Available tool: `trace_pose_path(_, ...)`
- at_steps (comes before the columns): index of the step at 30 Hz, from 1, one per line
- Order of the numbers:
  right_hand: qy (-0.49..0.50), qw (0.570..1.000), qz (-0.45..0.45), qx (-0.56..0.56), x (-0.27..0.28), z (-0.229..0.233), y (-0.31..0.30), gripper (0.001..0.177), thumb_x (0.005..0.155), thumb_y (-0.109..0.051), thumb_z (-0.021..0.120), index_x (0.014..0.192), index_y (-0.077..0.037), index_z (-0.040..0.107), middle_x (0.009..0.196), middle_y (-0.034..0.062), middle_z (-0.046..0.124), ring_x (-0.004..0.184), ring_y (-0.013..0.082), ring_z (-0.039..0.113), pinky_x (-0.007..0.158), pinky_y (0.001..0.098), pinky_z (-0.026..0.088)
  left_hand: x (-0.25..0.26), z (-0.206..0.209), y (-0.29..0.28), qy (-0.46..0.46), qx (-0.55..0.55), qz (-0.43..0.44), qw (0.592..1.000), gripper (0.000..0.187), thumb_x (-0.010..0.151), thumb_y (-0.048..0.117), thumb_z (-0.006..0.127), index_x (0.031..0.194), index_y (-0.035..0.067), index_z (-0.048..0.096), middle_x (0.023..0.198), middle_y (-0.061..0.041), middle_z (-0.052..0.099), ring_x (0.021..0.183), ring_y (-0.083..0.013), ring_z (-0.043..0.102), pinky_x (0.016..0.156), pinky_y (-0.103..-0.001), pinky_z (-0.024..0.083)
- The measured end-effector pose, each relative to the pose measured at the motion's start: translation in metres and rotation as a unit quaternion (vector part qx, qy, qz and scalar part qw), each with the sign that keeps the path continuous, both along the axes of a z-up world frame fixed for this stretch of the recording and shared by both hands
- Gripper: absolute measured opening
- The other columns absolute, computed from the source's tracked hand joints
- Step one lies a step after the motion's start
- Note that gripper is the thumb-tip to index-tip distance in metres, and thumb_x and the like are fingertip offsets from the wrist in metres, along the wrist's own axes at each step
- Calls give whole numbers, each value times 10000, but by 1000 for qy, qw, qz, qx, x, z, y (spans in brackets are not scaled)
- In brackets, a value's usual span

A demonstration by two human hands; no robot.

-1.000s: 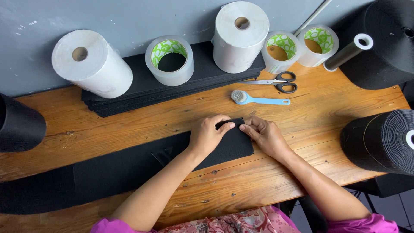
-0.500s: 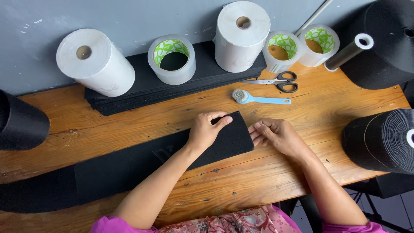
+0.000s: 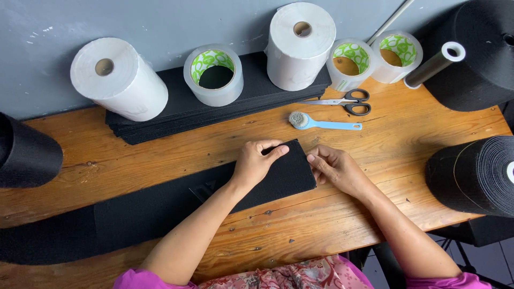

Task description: The person unrolls a strip of black fabric on a wooden table, folds the end, and uses scissors to trim the edge. They then fold the fabric again and cut a straight line across the width to separate a section.

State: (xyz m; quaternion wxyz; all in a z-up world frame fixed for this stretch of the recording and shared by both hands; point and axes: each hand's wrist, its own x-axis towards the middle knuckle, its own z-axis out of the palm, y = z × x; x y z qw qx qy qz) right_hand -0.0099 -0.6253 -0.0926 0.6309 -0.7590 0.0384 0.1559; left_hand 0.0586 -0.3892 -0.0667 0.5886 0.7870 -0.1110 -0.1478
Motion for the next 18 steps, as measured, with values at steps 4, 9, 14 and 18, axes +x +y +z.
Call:
trace_pose_path(4,2,1000,-3,22,2,3,1,197,1015,-165,623,959,13,685,708,120,734,590,176,741,510,275,618,0,0,0,7,1,-3,1000,300,928,310,766,1110,74,789,1074,-152,780,1115,-301,715,949,-400,567)
trace_pose_path(9,12,999,-8,35,2,-1,1,180,993,-140,658,933,29,668,706,145,741,578,168,725,486,260,609,1,1,0,18,3,-6,1000,293,933,291,761,1120,67,785,1083,-156,773,1116,-301,713,960,-389,562)
trace_pose_path(14,22,999,-3,40,3,-2,2,171,989,-132,658,943,33,662,726,140,751,593,156,725,491,250,606,1,-1,0,17,-1,-7,1000,293,922,267,777,1119,49,781,1073,-178,773,1092,-310,727,949,-400,566)
trace_pose_path(18,29,999,5,37,2,1,3,168,979,-123,667,949,42,662,745,147,761,606,160,736,497,252,614,-1,7,2,28,6,-14,999,298,914,266,775,1118,48,783,1079,-179,772,1108,-312,720,958,-406,563)
